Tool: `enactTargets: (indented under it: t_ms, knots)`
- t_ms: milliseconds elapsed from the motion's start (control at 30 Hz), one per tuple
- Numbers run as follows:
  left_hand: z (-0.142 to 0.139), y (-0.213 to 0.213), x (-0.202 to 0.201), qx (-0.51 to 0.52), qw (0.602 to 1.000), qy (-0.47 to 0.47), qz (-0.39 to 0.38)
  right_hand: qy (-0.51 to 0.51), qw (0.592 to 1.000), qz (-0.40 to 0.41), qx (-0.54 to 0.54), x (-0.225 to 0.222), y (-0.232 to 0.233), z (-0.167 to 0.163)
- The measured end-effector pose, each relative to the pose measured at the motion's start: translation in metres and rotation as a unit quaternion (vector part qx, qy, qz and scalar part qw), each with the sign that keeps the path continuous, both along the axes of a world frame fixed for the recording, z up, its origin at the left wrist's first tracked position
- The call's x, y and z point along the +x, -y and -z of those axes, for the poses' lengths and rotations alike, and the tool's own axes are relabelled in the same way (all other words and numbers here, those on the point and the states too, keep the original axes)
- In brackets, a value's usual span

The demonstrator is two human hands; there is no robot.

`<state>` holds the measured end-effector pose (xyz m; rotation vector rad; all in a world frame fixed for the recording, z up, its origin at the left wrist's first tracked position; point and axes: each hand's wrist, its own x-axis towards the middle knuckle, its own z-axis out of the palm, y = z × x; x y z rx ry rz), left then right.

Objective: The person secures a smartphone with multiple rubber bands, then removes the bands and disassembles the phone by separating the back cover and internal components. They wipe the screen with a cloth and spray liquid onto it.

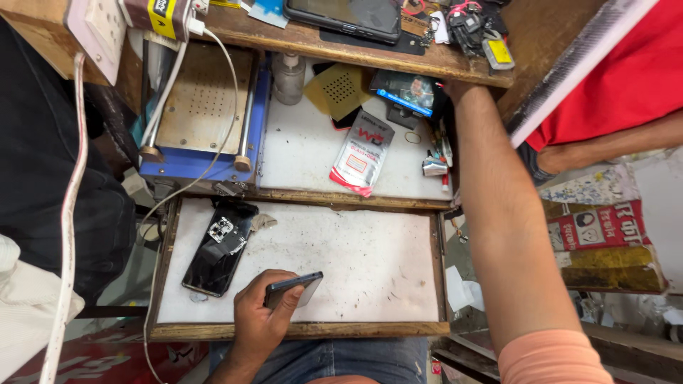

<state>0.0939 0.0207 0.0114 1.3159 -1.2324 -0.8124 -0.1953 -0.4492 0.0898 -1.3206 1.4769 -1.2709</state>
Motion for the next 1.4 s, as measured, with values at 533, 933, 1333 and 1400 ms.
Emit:
enactTargets:
  t_ms: [533, 933, 1333, 1400]
  knots:
    - [-0.009, -0.043, -0.012, -0.061, 0.998, 0.018, -0.003, -0.415, 0.903, -0.099, -0.050, -0.018, -0.229, 0.062]
    - [-0.011, -0.053, -0.020, -0.062, 0.998, 0.016, -0.010, -0.357, 0.929, -0.069, -0.068, -0.036, -0.254, 0.040]
    - [-0.025, -0.042, -0.026, -0.020, 0.997, -0.070, 0.021, -0.420, 0.895, -0.139, -0.062, -0.044, -0.259, 0.019]
    - [-0.026, -0.041, -0.027, -0.008, 0.995, -0.093, 0.033, -0.425, 0.889, -0.156, -0.067, -0.046, -0.260, 0.013]
